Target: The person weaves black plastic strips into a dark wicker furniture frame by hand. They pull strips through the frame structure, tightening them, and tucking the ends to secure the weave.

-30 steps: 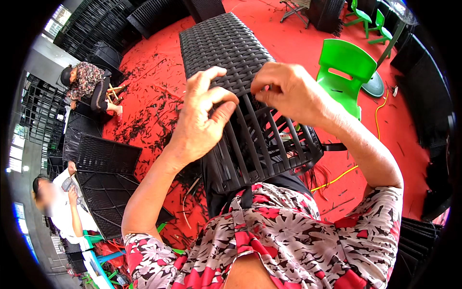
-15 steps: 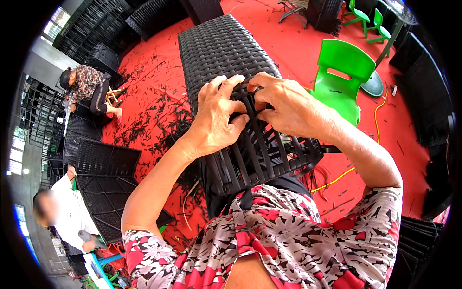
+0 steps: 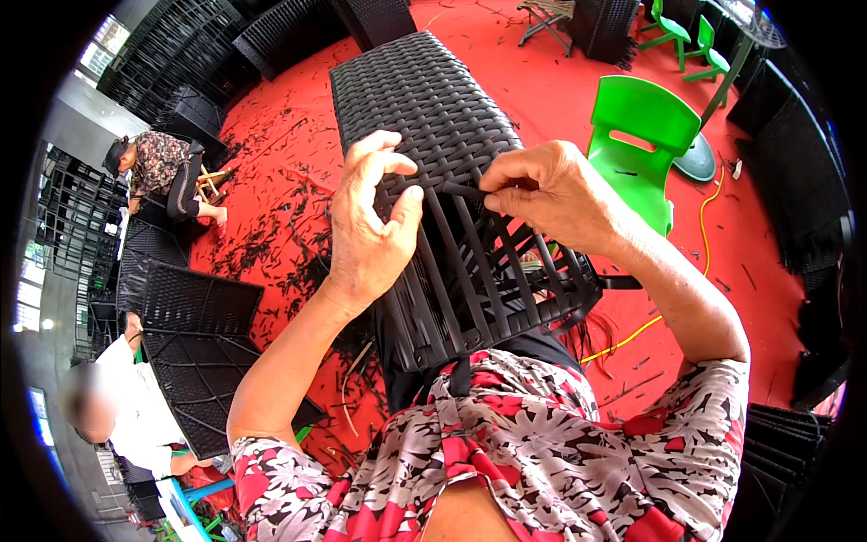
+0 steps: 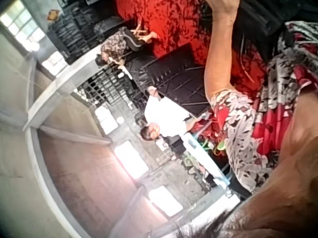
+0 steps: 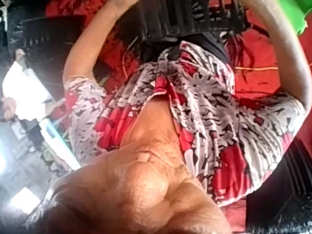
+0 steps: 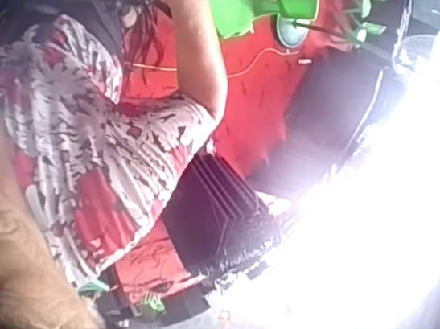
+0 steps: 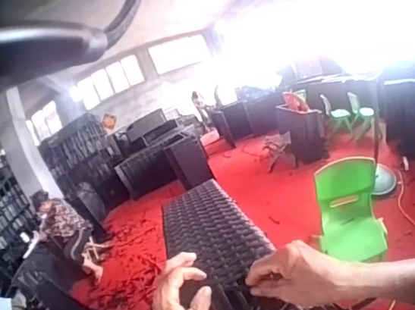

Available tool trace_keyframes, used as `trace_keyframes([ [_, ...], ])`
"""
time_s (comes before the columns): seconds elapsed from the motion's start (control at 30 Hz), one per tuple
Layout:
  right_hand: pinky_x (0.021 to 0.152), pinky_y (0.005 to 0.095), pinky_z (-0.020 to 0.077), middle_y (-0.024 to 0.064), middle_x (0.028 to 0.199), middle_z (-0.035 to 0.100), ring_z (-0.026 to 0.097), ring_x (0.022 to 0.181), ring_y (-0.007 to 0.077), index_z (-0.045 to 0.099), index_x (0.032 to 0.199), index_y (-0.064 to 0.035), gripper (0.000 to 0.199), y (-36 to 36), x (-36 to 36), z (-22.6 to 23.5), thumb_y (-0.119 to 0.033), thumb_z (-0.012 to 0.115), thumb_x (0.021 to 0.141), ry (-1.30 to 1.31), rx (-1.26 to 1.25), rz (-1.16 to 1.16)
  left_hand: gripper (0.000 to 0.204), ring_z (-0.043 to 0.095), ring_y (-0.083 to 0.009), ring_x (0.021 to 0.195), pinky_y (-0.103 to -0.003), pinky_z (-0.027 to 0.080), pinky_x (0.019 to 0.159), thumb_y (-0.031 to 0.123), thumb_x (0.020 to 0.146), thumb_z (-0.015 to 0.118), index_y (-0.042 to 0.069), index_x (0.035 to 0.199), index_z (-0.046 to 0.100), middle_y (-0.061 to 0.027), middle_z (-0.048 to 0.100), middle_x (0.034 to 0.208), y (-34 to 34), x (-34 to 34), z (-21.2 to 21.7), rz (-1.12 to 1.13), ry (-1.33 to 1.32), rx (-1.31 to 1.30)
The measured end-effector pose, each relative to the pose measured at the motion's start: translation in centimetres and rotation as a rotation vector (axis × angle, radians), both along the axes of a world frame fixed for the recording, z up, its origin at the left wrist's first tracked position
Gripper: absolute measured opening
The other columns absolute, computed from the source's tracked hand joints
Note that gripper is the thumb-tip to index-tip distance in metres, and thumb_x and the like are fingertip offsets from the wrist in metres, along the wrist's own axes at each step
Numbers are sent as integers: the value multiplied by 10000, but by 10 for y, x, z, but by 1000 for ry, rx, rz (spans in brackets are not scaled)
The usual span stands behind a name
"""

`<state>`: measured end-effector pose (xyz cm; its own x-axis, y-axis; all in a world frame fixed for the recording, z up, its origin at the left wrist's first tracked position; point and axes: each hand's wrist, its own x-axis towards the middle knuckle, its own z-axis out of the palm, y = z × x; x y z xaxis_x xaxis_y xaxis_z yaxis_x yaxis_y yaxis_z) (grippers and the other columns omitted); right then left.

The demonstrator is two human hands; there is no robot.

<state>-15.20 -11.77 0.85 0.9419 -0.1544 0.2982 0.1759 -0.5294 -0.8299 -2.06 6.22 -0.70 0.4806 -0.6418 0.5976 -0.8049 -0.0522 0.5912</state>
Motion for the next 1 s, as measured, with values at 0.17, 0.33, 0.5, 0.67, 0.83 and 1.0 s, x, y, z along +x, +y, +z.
trace_keyframes([
  [0.17, 535, 295, 466, 74, 674, 603, 568, 574, 127, 605, 923, 36, 149, 1, 4, 6, -45, 639, 803, 38, 128, -20, 130, 523, -293, 1135, -384, 408, 959, -47, 723, 603, 34, 823, 588, -121, 543, 1172, 8, -4, 1, 52, -170, 161],
  [0.33, 476, 215, 395, 27, 664, 577, 496, 511, 62, 590, 844, 16, 98, -8, 0, 11, -69, 639, 835, 35, 376, 25, 138, 514, -285, 1126, -381, 400, 956, -47, 722, 606, 33, 832, 585, -117, 538, 1174, 13, -9, -1, 36, -203, 202],
  [0.5, 476, 220, 431, 21, 676, 570, 515, 523, 64, 607, 879, 31, 120, -12, -1, 8, -74, 646, 837, 5, 364, 9, 158, 510, -296, 1128, -384, 390, 964, -50, 726, 611, 37, 855, 589, -118, 538, 1176, 13, -9, -2, 31, -173, 222],
  [0.67, 487, 219, 428, 34, 725, 607, 515, 546, 57, 612, 845, 11, 92, -18, -5, 7, -76, 642, 835, 10, 385, 13, 137, 510, -296, 1132, -382, 377, 981, -45, 747, 612, 36, 856, 603, -112, 552, 1157, 14, -8, -4, 6, -202, 208],
  [0.83, 499, 208, 434, 68, 860, 646, 503, 551, 40, 620, 825, 2, 45, -21, -4, 5, -34, 647, 827, 15, 425, 13, 100, 513, -285, 1131, -383, 379, 983, -12, 776, 630, 36, 863, 617, -104, 562, 1147, 16, -6, -6, -11, -196, 209],
  [1.0, 506, 200, 438, 75, 931, 656, 515, 573, 22, 635, 844, -1, 43, -21, -2, 5, -13, 669, 819, -54, 321, 71, 78, 510, -276, 1128, -388, 386, 975, 43, 801, 653, 38, 874, 625, -103, 560, 1162, 17, -9, -7, -27, -185, 211],
])
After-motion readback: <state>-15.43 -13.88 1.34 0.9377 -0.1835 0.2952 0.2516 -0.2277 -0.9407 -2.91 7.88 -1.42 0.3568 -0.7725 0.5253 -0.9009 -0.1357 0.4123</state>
